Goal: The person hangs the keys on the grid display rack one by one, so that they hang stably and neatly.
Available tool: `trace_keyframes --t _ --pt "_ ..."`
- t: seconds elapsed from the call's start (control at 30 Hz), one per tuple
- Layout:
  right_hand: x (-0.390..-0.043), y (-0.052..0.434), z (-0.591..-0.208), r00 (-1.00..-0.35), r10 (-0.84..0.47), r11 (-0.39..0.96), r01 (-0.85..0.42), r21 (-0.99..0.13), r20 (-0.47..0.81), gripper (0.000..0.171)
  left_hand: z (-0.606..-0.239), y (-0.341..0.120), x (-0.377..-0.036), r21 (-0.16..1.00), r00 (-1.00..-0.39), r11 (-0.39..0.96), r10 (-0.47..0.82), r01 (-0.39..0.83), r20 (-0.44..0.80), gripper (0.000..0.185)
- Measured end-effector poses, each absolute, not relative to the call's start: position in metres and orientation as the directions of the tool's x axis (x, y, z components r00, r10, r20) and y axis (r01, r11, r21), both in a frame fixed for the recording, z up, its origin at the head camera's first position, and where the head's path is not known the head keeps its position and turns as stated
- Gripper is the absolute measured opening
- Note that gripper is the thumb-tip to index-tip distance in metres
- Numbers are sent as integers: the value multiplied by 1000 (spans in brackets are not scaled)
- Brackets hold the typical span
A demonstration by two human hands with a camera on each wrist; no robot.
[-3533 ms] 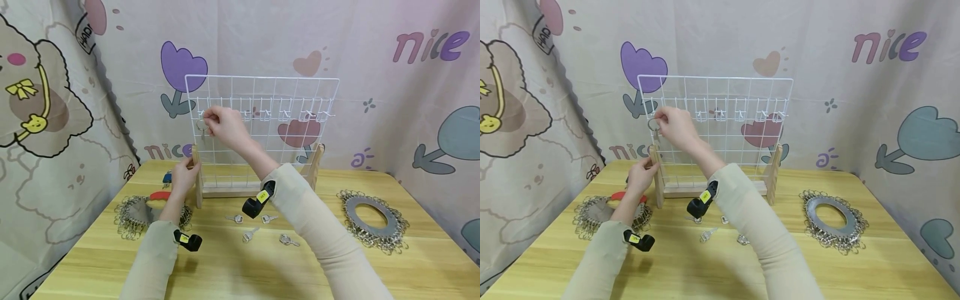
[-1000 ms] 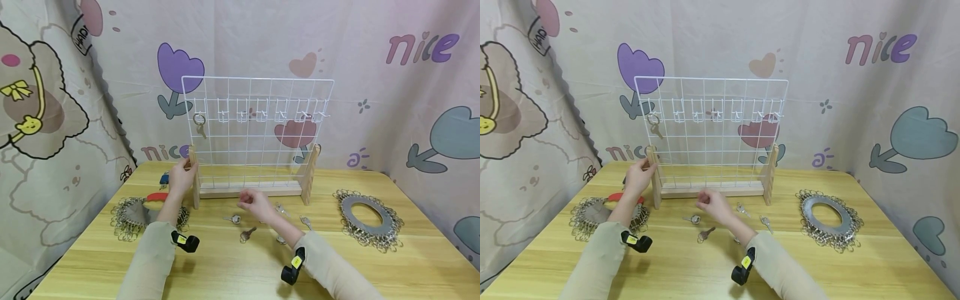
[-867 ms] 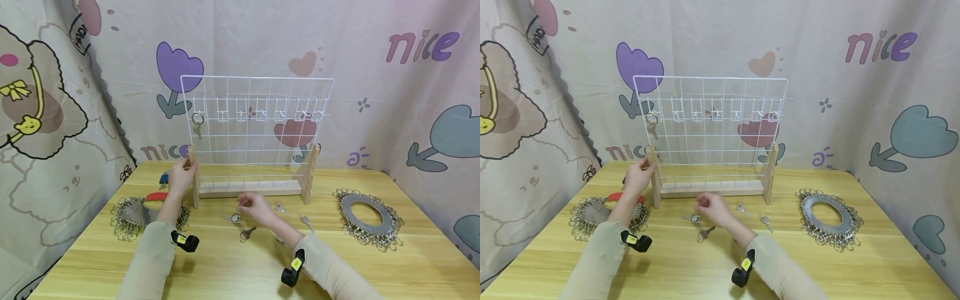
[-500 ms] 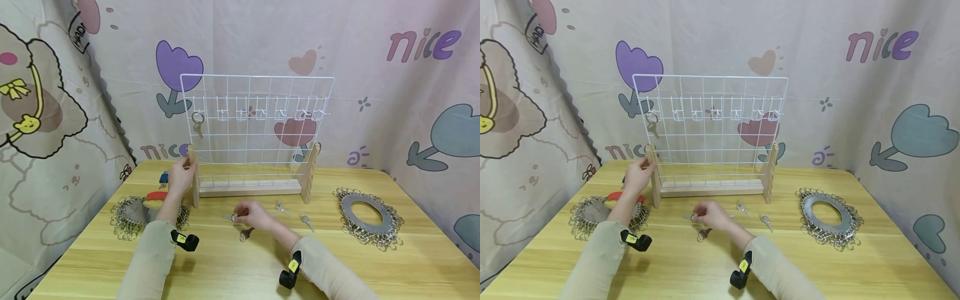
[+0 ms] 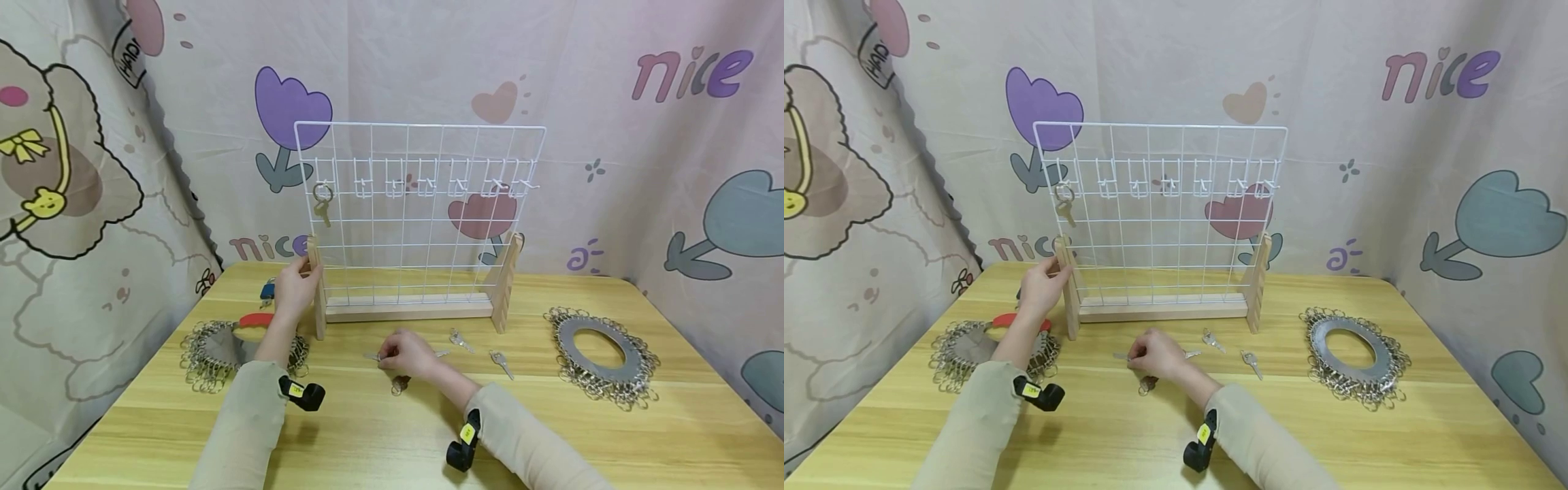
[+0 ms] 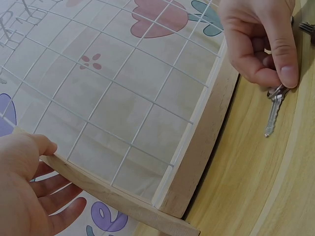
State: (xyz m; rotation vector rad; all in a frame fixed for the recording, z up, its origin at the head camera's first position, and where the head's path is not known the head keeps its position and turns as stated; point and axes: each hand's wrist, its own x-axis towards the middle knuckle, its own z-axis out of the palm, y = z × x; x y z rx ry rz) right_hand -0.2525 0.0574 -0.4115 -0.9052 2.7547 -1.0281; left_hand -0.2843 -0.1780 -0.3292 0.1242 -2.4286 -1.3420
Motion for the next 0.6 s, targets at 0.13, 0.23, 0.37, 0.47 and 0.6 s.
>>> trace_keyframes --t 0.13,0.23,0.37,0.47,0.6 --pt "-255 57 -410 -815 -561 589 -515 -622 143 10 -328 -178 -284 828 -934 553 -242 92 265 45" --pt "-259 58 -404 -803 -574 537 -516 -668 159 8 -328 -178 -284 826 -934 556 -239 91 264 46" --pt "-264 62 -391 -783 -581 459 -539 -706 220 6 -327 -177 -283 830 -934 549 -237 98 268 46" --pt "-267 63 -378 -782 -575 447 -547 -708 241 5 -327 -178 -282 830 -935 549 -233 101 267 47" --pt "-271 65 -357 -795 -557 455 -535 -712 240 5 -328 -178 -282 831 -938 548 -230 96 260 47"
